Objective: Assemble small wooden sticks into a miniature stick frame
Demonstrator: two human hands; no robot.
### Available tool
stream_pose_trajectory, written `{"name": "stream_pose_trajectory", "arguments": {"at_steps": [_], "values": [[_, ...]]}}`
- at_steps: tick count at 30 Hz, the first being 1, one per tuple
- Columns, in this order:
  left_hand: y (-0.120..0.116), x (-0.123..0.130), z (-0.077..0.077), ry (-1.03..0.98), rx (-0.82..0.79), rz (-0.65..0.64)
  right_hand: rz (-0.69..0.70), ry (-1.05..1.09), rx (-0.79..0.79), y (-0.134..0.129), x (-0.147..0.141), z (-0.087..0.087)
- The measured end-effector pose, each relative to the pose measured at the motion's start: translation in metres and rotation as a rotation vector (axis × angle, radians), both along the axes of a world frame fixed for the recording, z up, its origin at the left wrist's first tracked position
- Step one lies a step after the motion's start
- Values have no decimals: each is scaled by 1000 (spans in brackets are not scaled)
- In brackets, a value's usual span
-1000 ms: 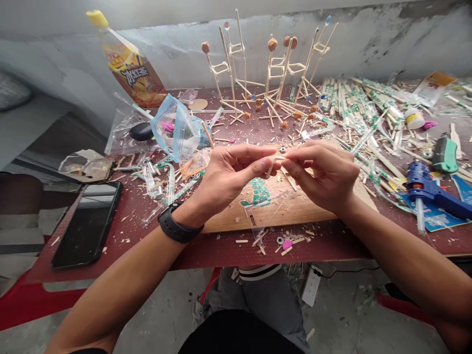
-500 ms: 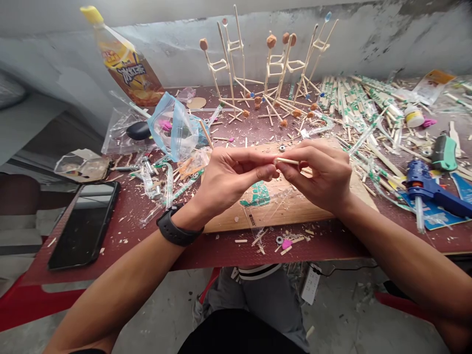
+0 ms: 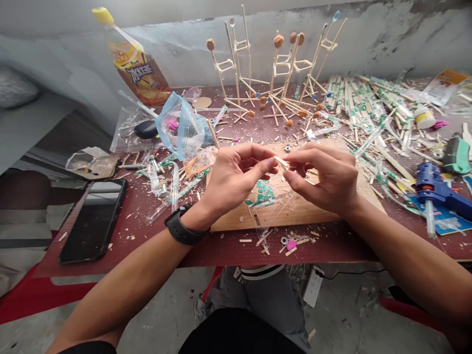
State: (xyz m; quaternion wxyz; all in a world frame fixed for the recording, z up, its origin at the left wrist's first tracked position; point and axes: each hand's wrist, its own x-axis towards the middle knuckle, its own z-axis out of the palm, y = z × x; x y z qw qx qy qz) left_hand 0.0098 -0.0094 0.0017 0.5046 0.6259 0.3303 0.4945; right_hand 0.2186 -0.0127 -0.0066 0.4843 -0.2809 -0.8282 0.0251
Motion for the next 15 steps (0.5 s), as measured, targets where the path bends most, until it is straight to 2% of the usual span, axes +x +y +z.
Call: {"name": "stream_pose_trajectory", "arguments": {"at_steps": [6, 12, 15], "values": [[-3, 1, -4, 174, 238, 122, -47, -37, 7, -2, -1, 1], [0, -3, -6, 1, 64, 21, -45, -38, 29, 0, -1, 0], [1, -5, 0, 37, -22, -79, -14, -36, 12, 1, 1, 1]]}}
